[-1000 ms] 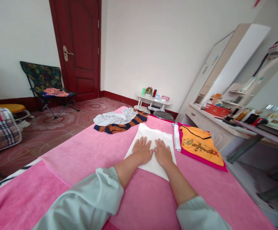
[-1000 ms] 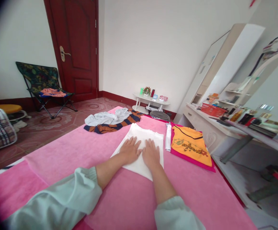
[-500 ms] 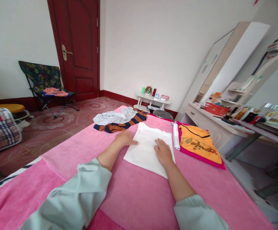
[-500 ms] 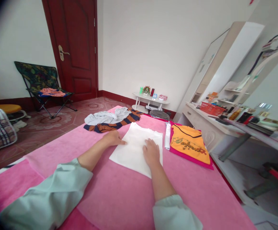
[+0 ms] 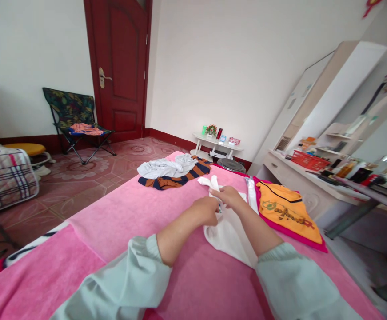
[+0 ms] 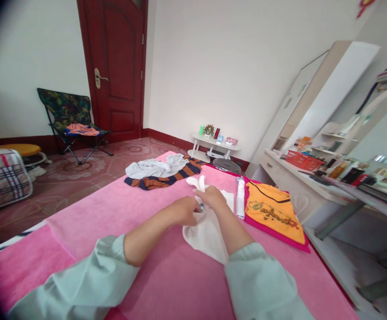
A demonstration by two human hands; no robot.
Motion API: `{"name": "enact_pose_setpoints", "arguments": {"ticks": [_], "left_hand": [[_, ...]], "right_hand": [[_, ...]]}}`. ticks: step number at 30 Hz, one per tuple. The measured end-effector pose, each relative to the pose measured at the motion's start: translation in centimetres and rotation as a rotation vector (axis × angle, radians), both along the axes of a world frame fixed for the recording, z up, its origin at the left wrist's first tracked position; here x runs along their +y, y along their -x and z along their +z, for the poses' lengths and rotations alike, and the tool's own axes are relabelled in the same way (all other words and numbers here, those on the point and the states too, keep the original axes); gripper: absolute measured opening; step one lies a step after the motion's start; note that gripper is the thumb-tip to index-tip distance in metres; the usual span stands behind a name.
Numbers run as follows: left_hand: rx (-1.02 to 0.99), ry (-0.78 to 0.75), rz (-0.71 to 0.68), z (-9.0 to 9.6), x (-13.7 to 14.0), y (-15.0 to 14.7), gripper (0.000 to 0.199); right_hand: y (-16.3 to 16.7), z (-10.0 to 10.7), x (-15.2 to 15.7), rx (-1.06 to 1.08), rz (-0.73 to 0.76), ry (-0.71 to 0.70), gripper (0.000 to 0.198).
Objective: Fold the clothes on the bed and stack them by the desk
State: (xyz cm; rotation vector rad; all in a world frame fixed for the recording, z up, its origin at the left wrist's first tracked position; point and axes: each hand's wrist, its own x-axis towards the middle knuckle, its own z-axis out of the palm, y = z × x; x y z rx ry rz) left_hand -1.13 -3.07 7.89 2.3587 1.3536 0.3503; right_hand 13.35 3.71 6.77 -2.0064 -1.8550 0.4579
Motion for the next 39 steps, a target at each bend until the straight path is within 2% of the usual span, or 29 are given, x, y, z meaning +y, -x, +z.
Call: {"name": "enact_pose_setpoints", "arguments": {"ticks": [4, 7, 11, 14, 16, 18, 20, 22, 24, 26, 28, 30, 32, 34, 37, 39], "left_hand": [[-0.022, -0.005, 0.006, 1.5, 0.5, 1.3, 0.011], [-0.172, -0.052, 0.038, 3.9, 0.9, 3.8, 0.012], [-0.557, -0.240, 0.170, 7.7, -0.1, 7.0, 0.026], [-0.670, -0.446, 0.227, 9.8, -1.8, 7.5, 0.030], [-0.666, -0.541, 0.220, 10.4, -2.9, 6.6, 0.027], [-0.631, -0.569, 0.171, 10.0, -3.7, 4.9, 0.021], [-0.554, -0.522, 0.104, 8.8, -4.4, 2.7, 0.019], [-0.432, -0.425, 0.031, 6.7, -5.2, 0.1, 0.022], [-0.300, -0.310, -0.077, 4.3, -6.5, -2.4, 0.026], [-0.224, -0.173, -0.258, 2.1, -8.0, -4.4, 0.025], [-0.161, -0.052, -0.432, 0.9, -9.0, -5.6, 0.024], [-0.096, 0.019, -0.488, 0.7, -9.1, -5.8, 0.022], [-0.067, -0.005, -0.377, 1.2, -7.7, -5.0, 0.020], [-0.063, -0.106, -0.150, 2.0, -5.3, -3.5, 0.021], [0.067, -0.253, 0.241, 2.4, -1.0, -0.3, 0.025], [0.159, -0.211, 0.426, 2.0, 1.3, 1.9, 0.025]], "right_hand": [[2.2, 0.3, 1.2, 0.026, -0.052, -0.134, 0.003], [3.7, 1.7, 1.9, 0.156, -0.010, -0.257, 0.010], [5.9, 5.8, 2.5, 0.404, 0.032, -0.384, 0.023], [6.5, 8.2, 2.2, 0.801, 0.071, -0.434, 0.022], [5.7, 8.3, 1.5, 1.109, 0.100, -0.452, 0.017], [4.0, 7.0, 0.4, 1.204, 0.053, -0.468, 0.020], [1.4, 4.7, -1.1, 1.090, -0.087, -0.471, 0.024], [-1.6, 2.0, -2.8, 0.929, -0.228, -0.417, 0.023], [-4.5, -0.6, -4.6, 0.866, -0.288, -0.349, 0.026], [-7.0, -2.8, -5.9, 0.808, -0.353, -0.277, 0.042], [-8.8, -4.5, -6.6, 0.783, -0.392, -0.239, 0.059], [-9.9, -5.6, -6.6, 0.701, -0.369, -0.246, 0.061], [-10.5, -6.0, -6.4, 0.508, -0.285, -0.290, 0.052], [-10.6, -5.9, -6.3, 0.249, -0.201, -0.309, 0.039], [-10.1, -4.7, -6.7, 0.005, -0.172, -0.203, 0.027], [-9.5, -3.8, -7.3, -0.067, -0.191, -0.120, 0.027]]}}
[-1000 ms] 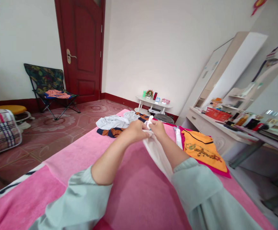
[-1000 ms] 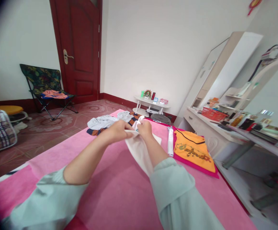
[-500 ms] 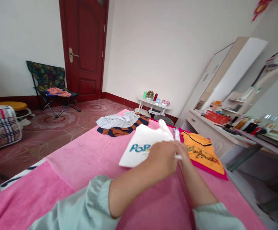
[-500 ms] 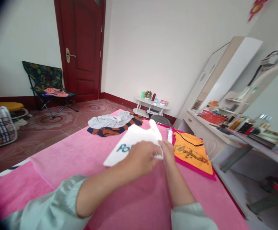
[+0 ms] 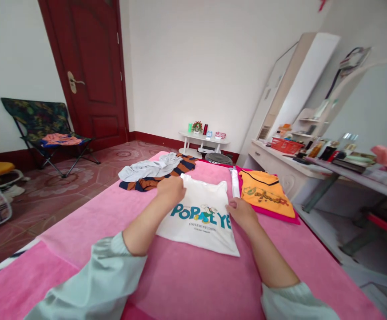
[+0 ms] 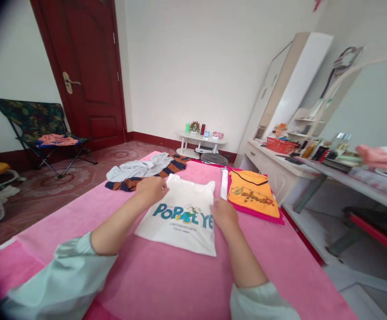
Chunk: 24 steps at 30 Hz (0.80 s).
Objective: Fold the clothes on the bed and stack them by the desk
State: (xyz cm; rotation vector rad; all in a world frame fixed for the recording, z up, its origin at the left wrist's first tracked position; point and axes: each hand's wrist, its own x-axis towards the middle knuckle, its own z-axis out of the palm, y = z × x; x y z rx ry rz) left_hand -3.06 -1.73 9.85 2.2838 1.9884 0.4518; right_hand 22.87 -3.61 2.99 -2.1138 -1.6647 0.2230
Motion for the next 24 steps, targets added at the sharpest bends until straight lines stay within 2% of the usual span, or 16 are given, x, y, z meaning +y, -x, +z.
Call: {"name": "enact_pose_setpoints", "arguments": {"ticks": [3, 7, 10, 14, 16, 19, 21, 24], "left_hand": [[-0.002, 0.157, 0.065, -1.4, 2.0, 2.6, 0.024], [-0.053, 0.329, -0.021, -3.1, 2.9, 3.8, 0.037], [-0.115, 0.421, -0.115, -3.8, 3.2, 3.8, 0.036], [-0.082, 0.332, -0.196, -3.6, 3.3, 3.7, 0.026], [-0.079, 0.267, -0.205, -3.0, 3.1, 3.3, 0.020], [-0.122, 0.141, -0.216, -2.2, 2.1, 1.4, 0.011], [-0.192, 0.024, -0.271, -2.3, 0.7, -0.8, 0.013], [-0.310, -0.053, -0.512, -3.3, -2.5, -4.5, 0.023]], "right_hand": [[0.8, 1.1, -0.7, -0.074, -0.034, 0.089, 0.030], [1.3, 1.7, -1.0, -0.117, -0.021, 0.151, 0.037], [1.5, 1.7, -1.0, -0.115, -0.009, 0.147, 0.049], [1.7, 1.0, -0.8, -0.081, 0.011, 0.117, 0.076], [1.7, 0.4, -0.7, -0.058, 0.023, 0.086, 0.079], [2.0, -0.3, -0.4, 0.009, 0.041, -0.019, 0.066], [2.3, -0.3, -0.2, 0.082, 0.057, -0.114, 0.054], [3.0, 0.2, -0.3, 0.196, 0.114, -0.208, 0.030]]}}
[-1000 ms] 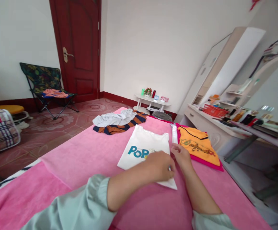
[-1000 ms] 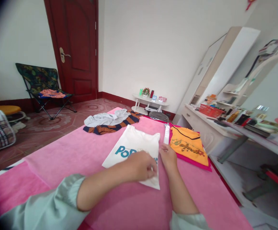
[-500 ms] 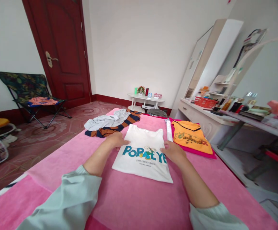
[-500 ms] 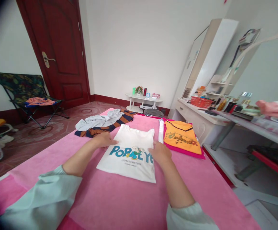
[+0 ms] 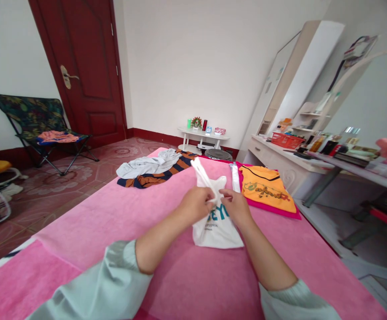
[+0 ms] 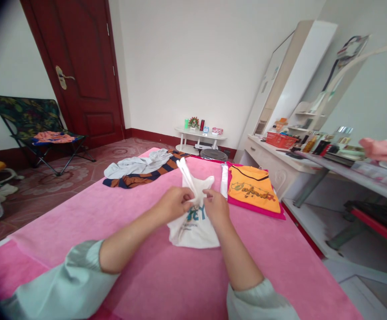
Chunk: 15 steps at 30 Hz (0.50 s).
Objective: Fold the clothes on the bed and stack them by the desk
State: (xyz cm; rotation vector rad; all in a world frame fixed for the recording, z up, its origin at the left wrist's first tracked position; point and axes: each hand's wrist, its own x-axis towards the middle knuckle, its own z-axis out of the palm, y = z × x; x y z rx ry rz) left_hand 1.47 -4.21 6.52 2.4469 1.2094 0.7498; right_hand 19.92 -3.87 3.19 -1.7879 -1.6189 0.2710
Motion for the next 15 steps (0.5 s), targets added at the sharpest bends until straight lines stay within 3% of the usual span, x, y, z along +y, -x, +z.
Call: {"name": "enact_pose_setpoints", "arguments": {"ticks": [1, 3, 5, 7, 9, 12, 15], "left_hand": [[0.010, 0.013, -0.102, -0.5, -1.1, -1.0, 0.027], [0.077, 0.064, -0.265, -1.2, -3.1, -2.3, 0.031], [0.103, 0.104, -0.354, -1.6, -4.1, -2.8, 0.034], [0.012, 0.156, -0.411, -1.6, -3.9, -2.8, 0.029], [-0.169, 0.255, -0.449, -1.7, -2.6, -2.5, 0.024], [-0.501, 0.361, -0.321, -2.4, 0.4, -1.3, 0.029], [-0.663, 0.189, -0.020, -4.2, 3.6, 0.8, 0.029]], "right_hand": [[0.1, 0.2, 0.0, 0.024, 0.011, -0.003, 0.026], [0.1, 0.2, -0.1, 0.061, 0.012, 0.021, 0.040], [-0.1, -0.2, 0.0, 0.096, 0.030, 0.025, 0.042], [-0.1, -1.0, 0.1, 0.131, 0.088, -0.031, 0.031], [0.1, -1.8, 0.1, 0.149, 0.134, -0.095, 0.034], [1.2, -1.9, -0.1, 0.220, 0.199, -0.203, 0.034], [1.7, 0.0, -0.9, 0.294, 0.193, -0.456, 0.032]]}}
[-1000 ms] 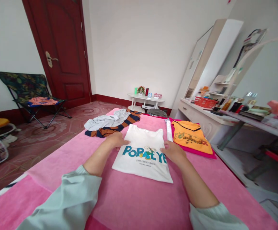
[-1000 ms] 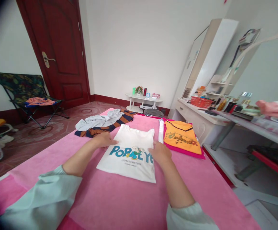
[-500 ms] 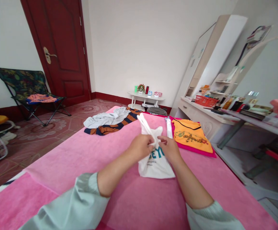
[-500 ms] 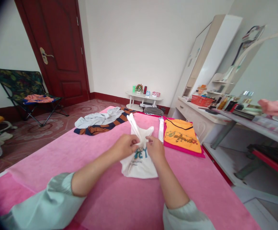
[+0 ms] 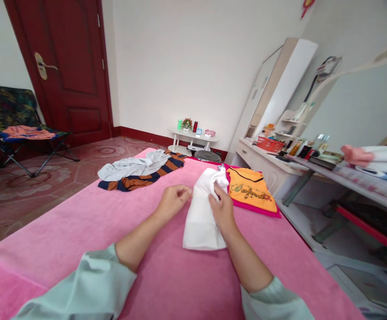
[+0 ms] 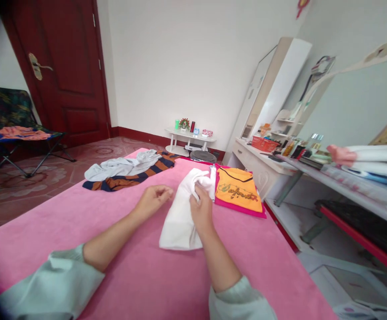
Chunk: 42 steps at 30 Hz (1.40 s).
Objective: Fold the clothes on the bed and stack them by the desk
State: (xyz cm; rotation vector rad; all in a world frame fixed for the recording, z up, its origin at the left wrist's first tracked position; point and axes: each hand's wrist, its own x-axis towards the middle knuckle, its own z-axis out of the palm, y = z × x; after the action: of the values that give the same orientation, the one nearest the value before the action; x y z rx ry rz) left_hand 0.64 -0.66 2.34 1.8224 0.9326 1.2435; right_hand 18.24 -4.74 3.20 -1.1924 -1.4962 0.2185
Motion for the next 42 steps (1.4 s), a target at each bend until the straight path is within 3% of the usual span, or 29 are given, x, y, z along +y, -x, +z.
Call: {"name": "enact_pose_setpoints", "arguments": {"ticks": [3, 7, 9, 11, 13, 16, 19, 22, 30, 34, 36, 38, 42], "left_hand": [[0.085, -0.012, 0.153, -2.4, 2.1, 1.9, 0.027], [0.180, 0.044, 0.106, -4.4, 3.1, 2.2, 0.024], [0.247, 0.016, 0.080, -4.5, 3.0, 1.6, 0.021], [0.320, 0.009, 0.070, -4.3, 3.0, 1.2, 0.018], [0.353, 0.032, 0.069, -4.2, 3.0, 1.0, 0.017], [0.353, 0.074, 0.057, -4.1, 3.1, 1.1, 0.019], [0.379, 0.077, 0.060, -3.9, 3.0, 1.1, 0.019], [0.423, 0.071, 0.081, -3.7, 2.9, 1.0, 0.018], [0.457, 0.082, 0.097, -3.4, 2.7, 1.0, 0.016], [0.459, 0.081, 0.095, -3.3, 2.8, 1.0, 0.017], [0.454, 0.082, 0.094, -3.4, 2.9, 0.9, 0.017], [0.446, 0.085, 0.090, -3.6, 2.9, 0.9, 0.017], [0.444, 0.077, 0.092, -3.7, 2.9, 0.9, 0.017]], "right_hand": [[-2.1, 4.1, -0.5, -0.083, -0.166, -0.167, 0.026], [-9.2, 10.8, 1.6, -0.369, -0.392, -0.276, 0.028], [-13.2, 13.1, 4.1, -0.499, -0.534, -0.177, 0.038], [-16.5, 13.8, 6.6, -0.596, -0.620, 0.090, 0.044], [-18.9, 12.6, 8.4, -0.615, -0.616, 0.273, 0.037], [-21.5, 8.6, 9.1, -0.566, -0.636, 0.444, 0.036], [-23.9, 4.3, 8.0, -0.491, -0.748, 0.521, 0.048], [-25.9, 2.1, 6.8, -0.429, -0.832, 0.519, 0.043], [-28.6, 4.2, 6.6, -0.357, -0.849, 0.379, 0.043], [-28.7, 3.8, 5.9, -0.410, -0.828, 0.444, 0.037], [-27.6, 3.3, 5.3, -0.502, -0.820, 0.404, 0.039], [-25.5, 3.0, 4.5, -0.666, -0.690, 0.281, 0.043], [-21.1, 2.4, 2.8, -1.027, -0.173, 0.147, 0.043]]}}
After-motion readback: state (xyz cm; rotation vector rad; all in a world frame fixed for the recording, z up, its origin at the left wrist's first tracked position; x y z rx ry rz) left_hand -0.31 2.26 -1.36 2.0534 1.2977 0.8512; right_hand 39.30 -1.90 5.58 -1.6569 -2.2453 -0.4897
